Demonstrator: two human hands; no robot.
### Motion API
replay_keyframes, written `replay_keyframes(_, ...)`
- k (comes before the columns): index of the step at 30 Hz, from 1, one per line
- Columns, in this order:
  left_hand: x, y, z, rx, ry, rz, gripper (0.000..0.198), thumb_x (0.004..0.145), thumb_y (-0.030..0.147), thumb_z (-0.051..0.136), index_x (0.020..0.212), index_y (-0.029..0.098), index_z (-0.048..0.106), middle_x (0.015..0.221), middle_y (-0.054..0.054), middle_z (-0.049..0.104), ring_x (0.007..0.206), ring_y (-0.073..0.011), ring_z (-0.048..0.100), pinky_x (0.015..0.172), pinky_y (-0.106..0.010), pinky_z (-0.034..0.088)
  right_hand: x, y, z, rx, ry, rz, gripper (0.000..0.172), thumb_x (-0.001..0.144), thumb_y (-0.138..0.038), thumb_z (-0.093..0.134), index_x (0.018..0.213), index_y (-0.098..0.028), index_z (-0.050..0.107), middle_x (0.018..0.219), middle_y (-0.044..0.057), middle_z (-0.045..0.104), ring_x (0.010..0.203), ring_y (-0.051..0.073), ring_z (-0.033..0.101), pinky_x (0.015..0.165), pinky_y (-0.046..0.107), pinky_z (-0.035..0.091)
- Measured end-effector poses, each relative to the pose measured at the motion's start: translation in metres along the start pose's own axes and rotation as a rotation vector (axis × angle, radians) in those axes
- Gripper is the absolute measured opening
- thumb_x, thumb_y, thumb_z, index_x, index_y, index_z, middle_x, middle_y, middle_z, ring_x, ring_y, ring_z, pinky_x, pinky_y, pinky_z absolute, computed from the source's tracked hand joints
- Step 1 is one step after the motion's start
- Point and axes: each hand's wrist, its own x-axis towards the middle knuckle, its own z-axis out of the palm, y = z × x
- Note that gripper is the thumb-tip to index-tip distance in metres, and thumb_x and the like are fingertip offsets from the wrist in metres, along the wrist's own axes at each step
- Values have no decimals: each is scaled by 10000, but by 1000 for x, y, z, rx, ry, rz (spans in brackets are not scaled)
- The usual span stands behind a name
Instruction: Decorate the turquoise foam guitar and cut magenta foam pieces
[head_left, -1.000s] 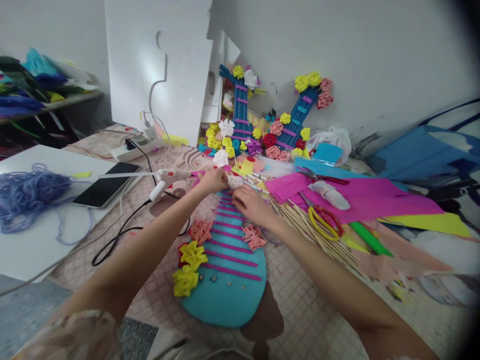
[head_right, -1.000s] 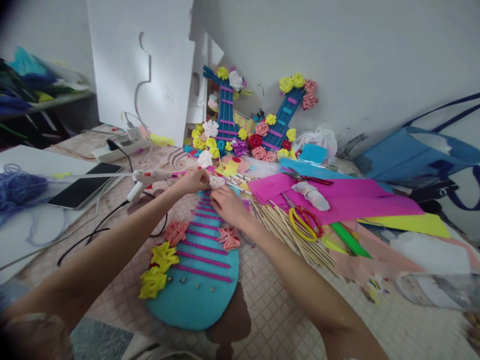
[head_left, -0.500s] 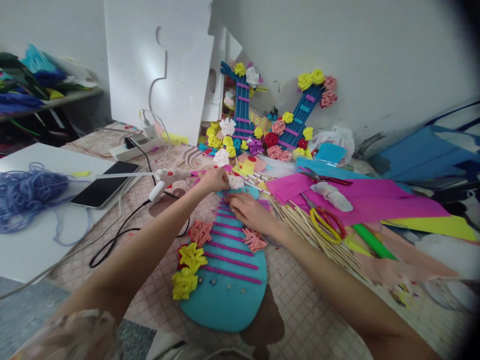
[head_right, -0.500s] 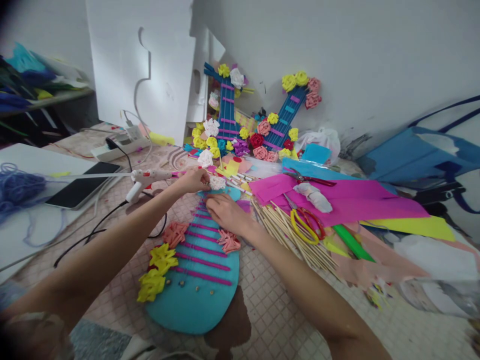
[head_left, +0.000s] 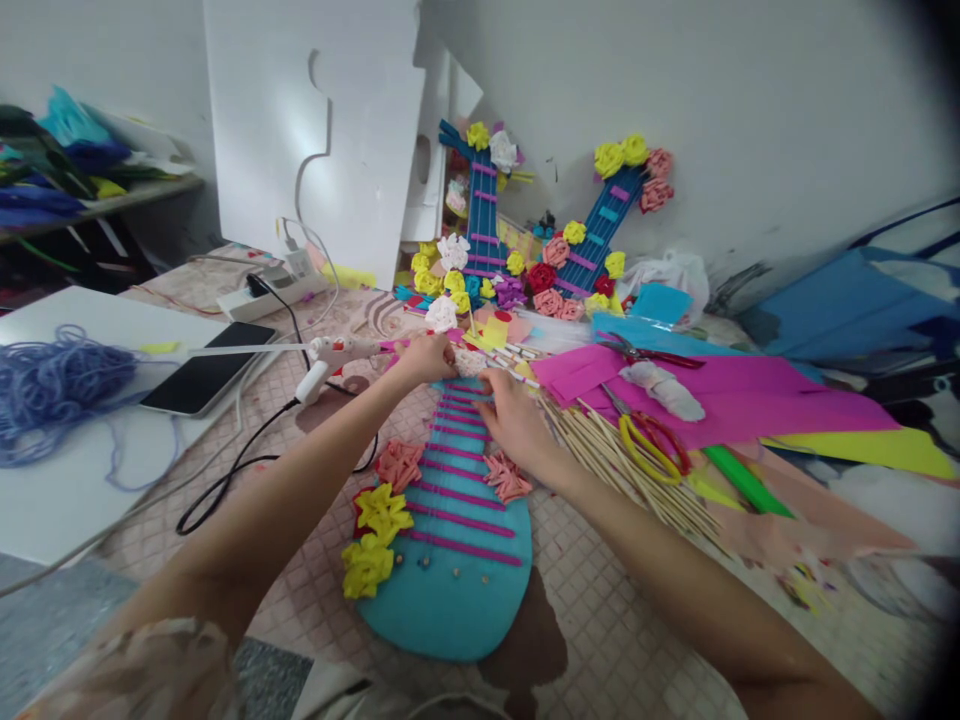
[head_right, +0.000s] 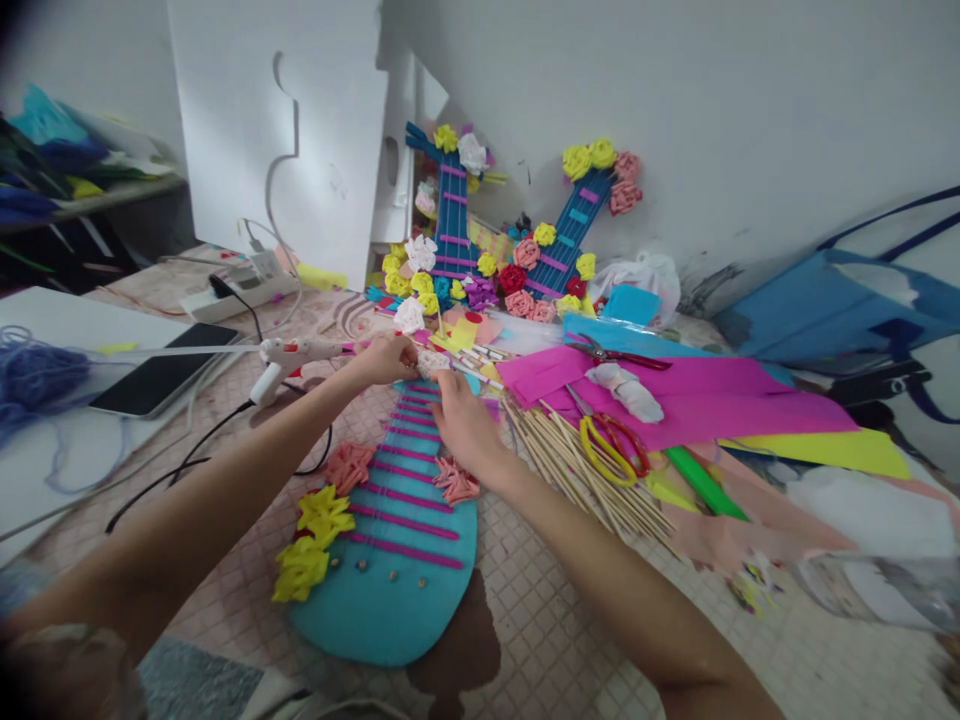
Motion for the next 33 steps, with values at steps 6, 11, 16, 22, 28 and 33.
replay_keyframes(6,0,1,0,21,-3,5,249,593,283,675,830,210,690,855,-24,695,901,-234,598,723,-276,442,1,-1,2,-416,-157,-9,176,921,-146,401,960,-171,571,929,99,605,762,217,597,638,315,439)
replay_keyframes(11,0,1,-1,32,-11,9,229,603,276,667,818,203,693,858,-32,695,896,-236,606,731,-283,447,6,-2,8,-369,-132,-194,203,942,-165,399,898,-183,597,1074,88,601,864,198,591,721,303,454)
replay_keyframes(16,2,1,-1,45,-22,14,239,603,257,662,834,206,698,862,-31,700,892,-228,610,730,-273,451,13,1,11,-305,-205,-291,211,942,-115,387,1025,-162,576,1159,90,611,949,188,589,809,300,454)
replay_keyframes(22,6,0,-1,67,-52,24,217,605,259,666,813,209,706,838,-23,704,885,-225,614,716,-264,445,18,1,9,-355,-283,-278,213,941,-126,385,1065,-153,556,1072,105,640,857,205,613,709,303,458)
replay_keyframes(28,10,0,-2,98,-83,50,210,606,259,666,802,198,713,798,-20,701,863,-219,618,719,-261,435,21,-1,7,-360,-338,-249,213,946,-143,364,1063,-155,542,1078,98,637,865,213,616,690,292,450)
replay_keyframes(33,9,0,-3,107,-86,73,215,618,264,660,816,203,718,804,-17,707,854,-216,619,725,-265,434,21,-1,5,-353,-351,-229,247,950,-139,328,1087,-151,533,1094,116,628,887,231,609,701,311,450)
